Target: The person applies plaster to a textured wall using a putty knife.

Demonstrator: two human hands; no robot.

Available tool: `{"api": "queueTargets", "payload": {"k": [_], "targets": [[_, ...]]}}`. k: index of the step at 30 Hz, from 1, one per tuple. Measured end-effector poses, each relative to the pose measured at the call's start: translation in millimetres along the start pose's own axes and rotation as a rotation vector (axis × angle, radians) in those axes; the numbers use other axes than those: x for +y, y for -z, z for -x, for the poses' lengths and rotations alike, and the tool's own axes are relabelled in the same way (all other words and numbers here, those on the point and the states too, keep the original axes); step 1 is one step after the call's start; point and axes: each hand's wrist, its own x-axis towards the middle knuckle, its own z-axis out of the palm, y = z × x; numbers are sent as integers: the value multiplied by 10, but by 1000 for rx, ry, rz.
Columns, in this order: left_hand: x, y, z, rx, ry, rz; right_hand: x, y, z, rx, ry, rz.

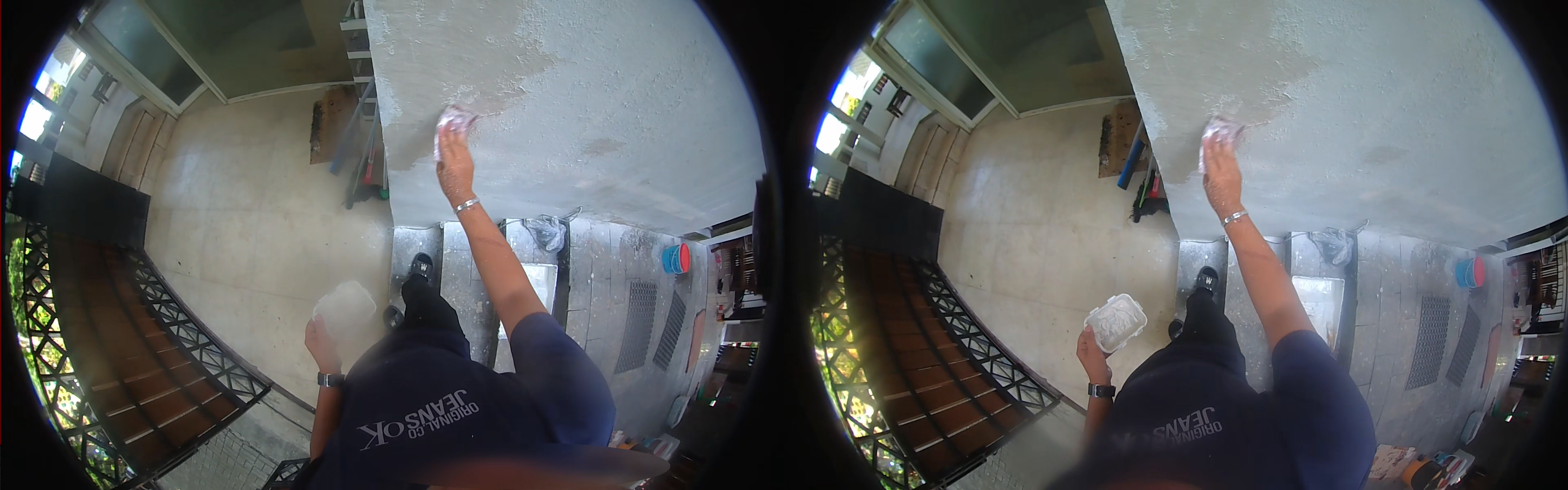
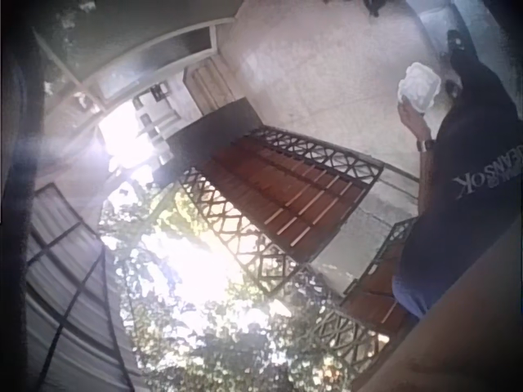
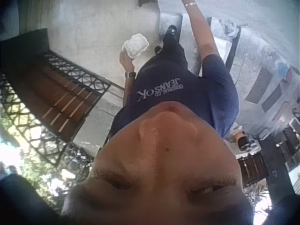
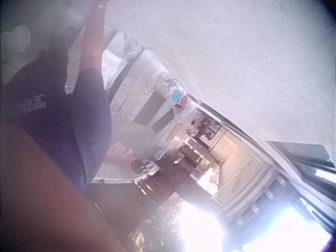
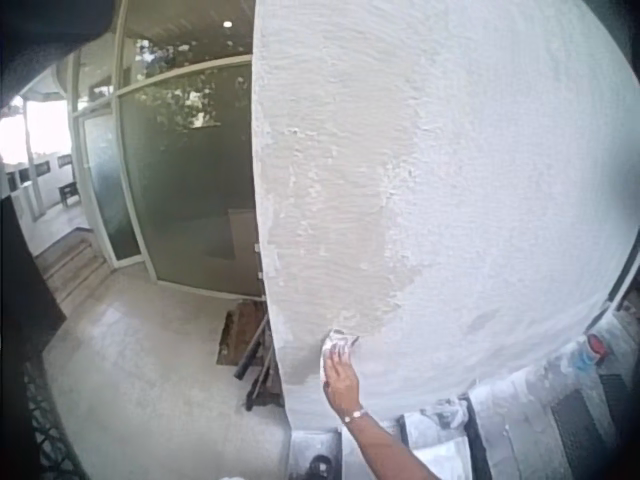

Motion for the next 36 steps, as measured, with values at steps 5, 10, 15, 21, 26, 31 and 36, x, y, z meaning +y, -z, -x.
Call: {"api": "queueTargets", "payload": {"k": [5,10,15,21,26,31,36], "targets": [[-167,174,-41,34,-63,-65,-240,-82,594,-433,238,-83],[-201,278,-25,59,-77,-25,-314,782,-202,49,150,28],[-262,339,-31,23,-52,-47,-91,341,-322,-45,166,212],[-319,412,-89,16,-77,-38,-125,-169,880,-595,229,115],[-377,478,-38,21,-93,-8,-146,455,389,125,-42,-19],[-499,538,-45,-49,-161,-92,35,315,-45,271,-136,105],[-224,447,6,-25,-98,-40,55,-283,961,-338,83,145]]}}
